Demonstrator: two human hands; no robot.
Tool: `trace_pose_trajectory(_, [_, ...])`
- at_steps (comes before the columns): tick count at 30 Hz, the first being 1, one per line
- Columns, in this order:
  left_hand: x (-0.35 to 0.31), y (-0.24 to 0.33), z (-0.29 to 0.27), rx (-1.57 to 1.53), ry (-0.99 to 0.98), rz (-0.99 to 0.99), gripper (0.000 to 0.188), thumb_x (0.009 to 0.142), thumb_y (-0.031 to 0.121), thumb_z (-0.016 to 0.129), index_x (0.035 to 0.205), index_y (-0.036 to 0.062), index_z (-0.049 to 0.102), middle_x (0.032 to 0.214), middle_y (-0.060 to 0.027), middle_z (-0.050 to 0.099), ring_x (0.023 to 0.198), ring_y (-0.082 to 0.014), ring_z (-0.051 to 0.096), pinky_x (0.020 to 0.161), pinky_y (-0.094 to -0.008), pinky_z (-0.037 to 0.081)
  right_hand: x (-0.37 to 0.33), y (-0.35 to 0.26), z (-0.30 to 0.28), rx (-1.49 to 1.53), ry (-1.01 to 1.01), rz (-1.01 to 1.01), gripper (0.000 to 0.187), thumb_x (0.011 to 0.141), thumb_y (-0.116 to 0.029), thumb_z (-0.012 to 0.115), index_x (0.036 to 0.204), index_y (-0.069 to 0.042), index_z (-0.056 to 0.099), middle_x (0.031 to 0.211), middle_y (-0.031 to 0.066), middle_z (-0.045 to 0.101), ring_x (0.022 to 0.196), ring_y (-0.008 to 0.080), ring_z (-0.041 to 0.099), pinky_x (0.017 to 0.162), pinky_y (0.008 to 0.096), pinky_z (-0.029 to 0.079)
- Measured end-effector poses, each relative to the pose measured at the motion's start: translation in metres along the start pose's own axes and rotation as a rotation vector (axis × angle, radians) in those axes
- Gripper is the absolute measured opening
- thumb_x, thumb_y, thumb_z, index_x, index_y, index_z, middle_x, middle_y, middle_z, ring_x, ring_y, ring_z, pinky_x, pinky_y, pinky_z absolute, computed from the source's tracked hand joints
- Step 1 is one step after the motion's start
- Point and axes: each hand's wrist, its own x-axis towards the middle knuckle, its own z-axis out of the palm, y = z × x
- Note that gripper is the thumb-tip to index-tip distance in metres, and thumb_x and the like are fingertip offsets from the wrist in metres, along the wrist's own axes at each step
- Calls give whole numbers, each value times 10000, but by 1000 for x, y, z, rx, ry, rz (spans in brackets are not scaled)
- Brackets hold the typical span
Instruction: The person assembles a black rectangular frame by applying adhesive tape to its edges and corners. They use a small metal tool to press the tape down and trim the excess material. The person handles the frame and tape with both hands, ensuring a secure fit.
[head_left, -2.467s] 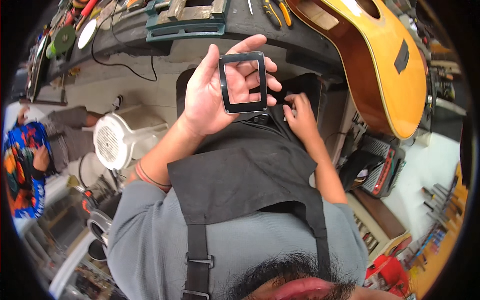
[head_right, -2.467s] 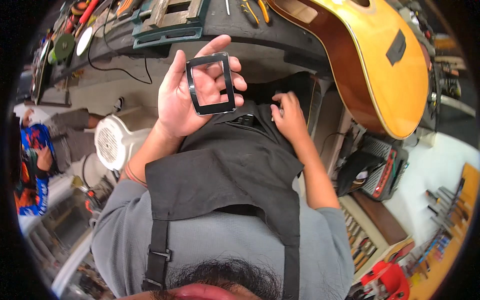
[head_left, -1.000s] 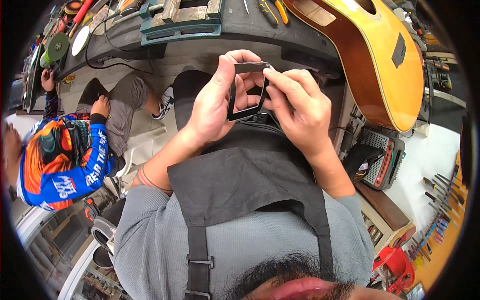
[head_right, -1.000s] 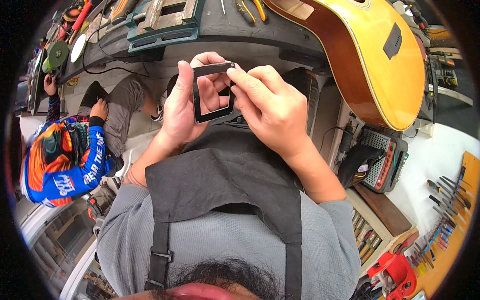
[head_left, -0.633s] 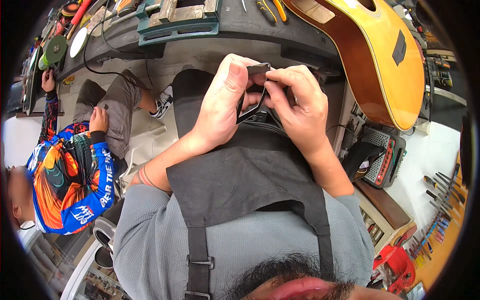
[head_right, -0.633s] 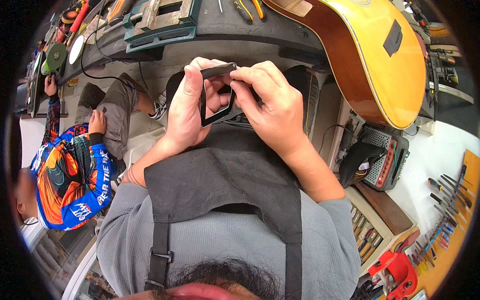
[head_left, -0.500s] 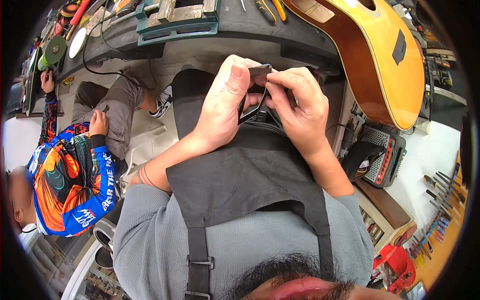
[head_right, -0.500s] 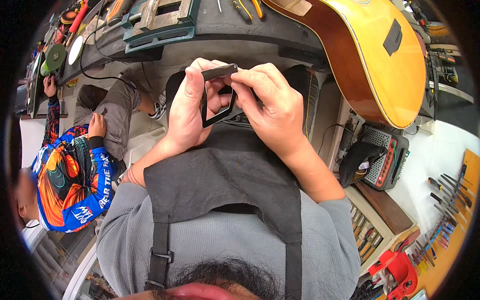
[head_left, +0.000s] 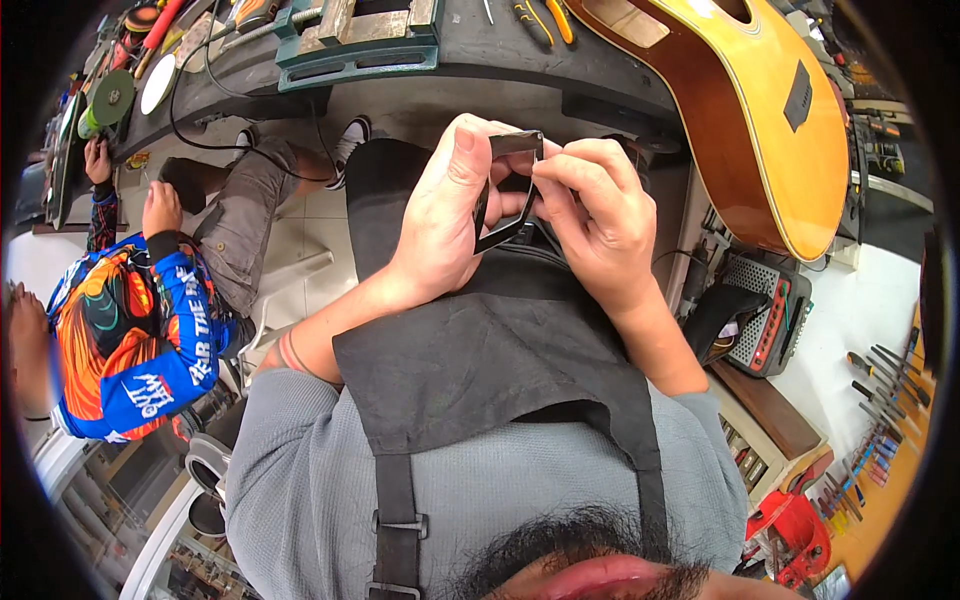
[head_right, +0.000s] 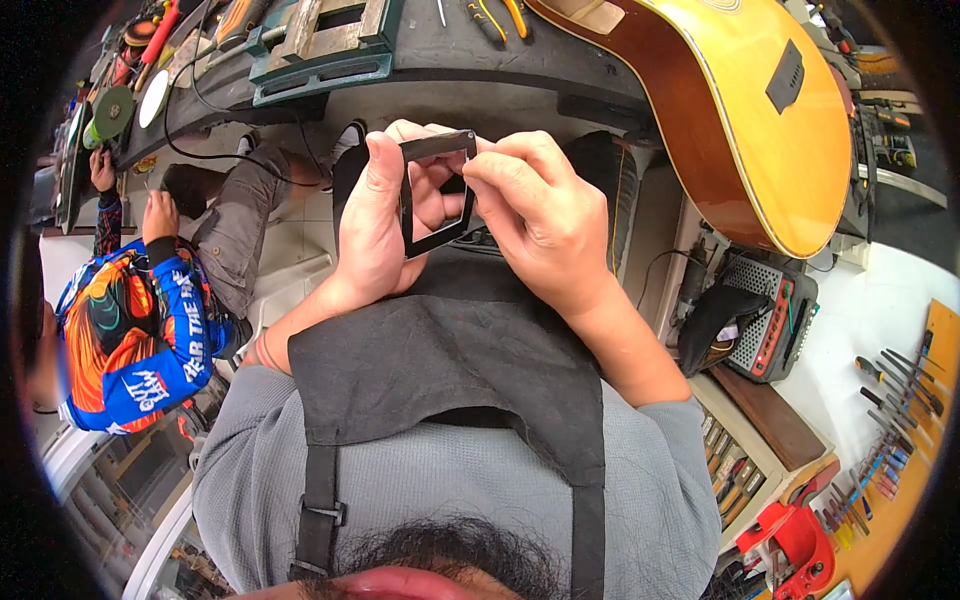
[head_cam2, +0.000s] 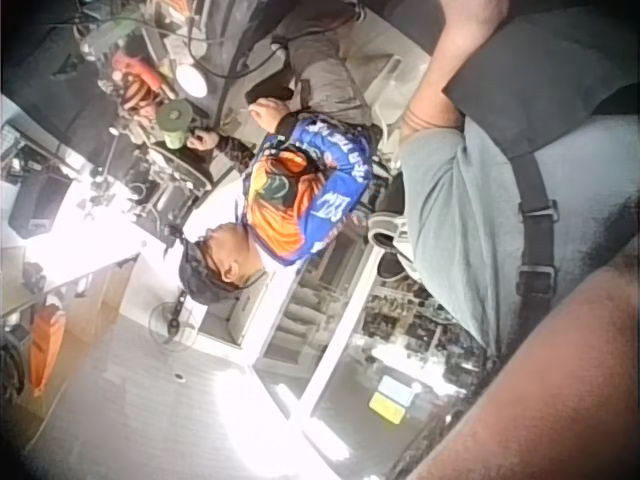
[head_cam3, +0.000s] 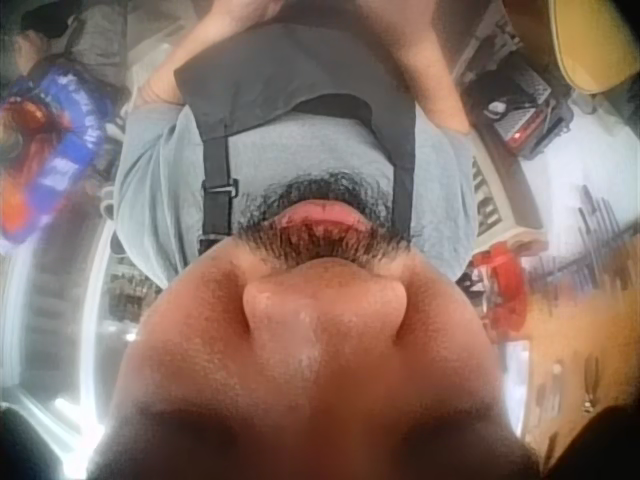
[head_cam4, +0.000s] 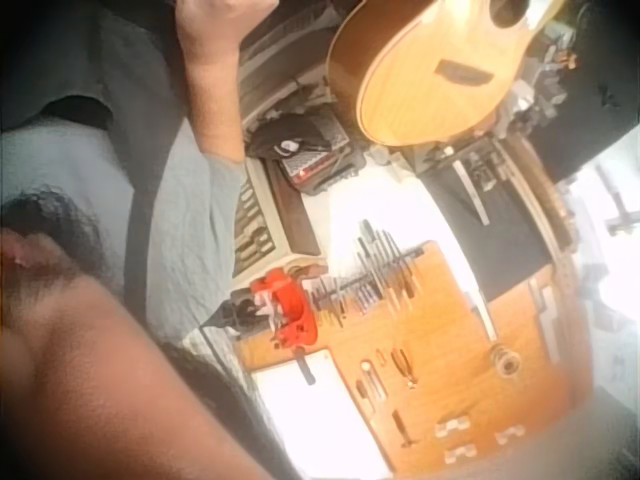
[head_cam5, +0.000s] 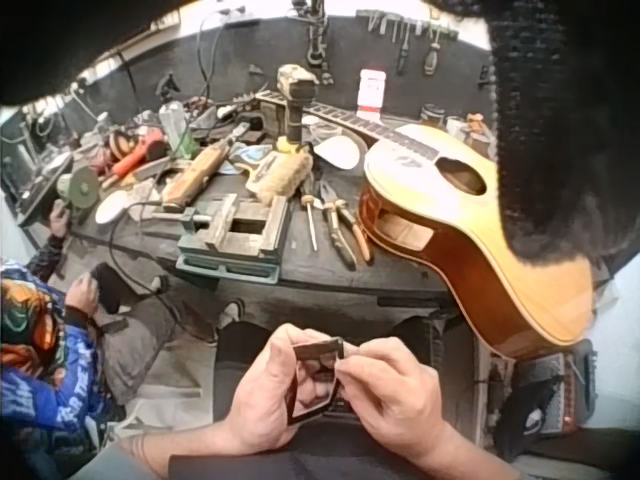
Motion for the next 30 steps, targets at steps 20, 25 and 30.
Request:
trace_pose_trajectory(20, [-38, -26, 26, 60, -31, 179, 547, 1091, 489, 628, 1347, 25, 493, 1359, -126, 622, 1228, -185, 617, 1044, -363, 540, -23, -28, -11, -93, 34, 107, 135, 873, -22, 814, 911, -52, 687, 874, 71, 686, 691, 227, 701, 581, 350, 551])
trace_pose_trajectory(25, [-34, -14, 28, 12, -10, 204, 662, 1076, 575, 586, 1452, 57, 416, 1433, -208, 569, 1347, -330, 614, 1097, -499, 568, -26, -26, -9, -103, -2, -19, 156, 857, -13, 757, 916, -37, 614, 850, 94, 613, 677, 273, 653, 581, 380, 528])
trace_pose_trajectory(30, [-22, -2, 16, -176, -37, 271, 824, 1043, 646, 562, 1593, 75, 338, 1504, -211, 555, 1428, -424, 559, 1240, -598, 435, -38, -16, -24, 131, -87, -30, 75, 906, 4, 590, 882, -28, 526, 849, 144, 528, 639, 351, 547, 581, 446, 465])
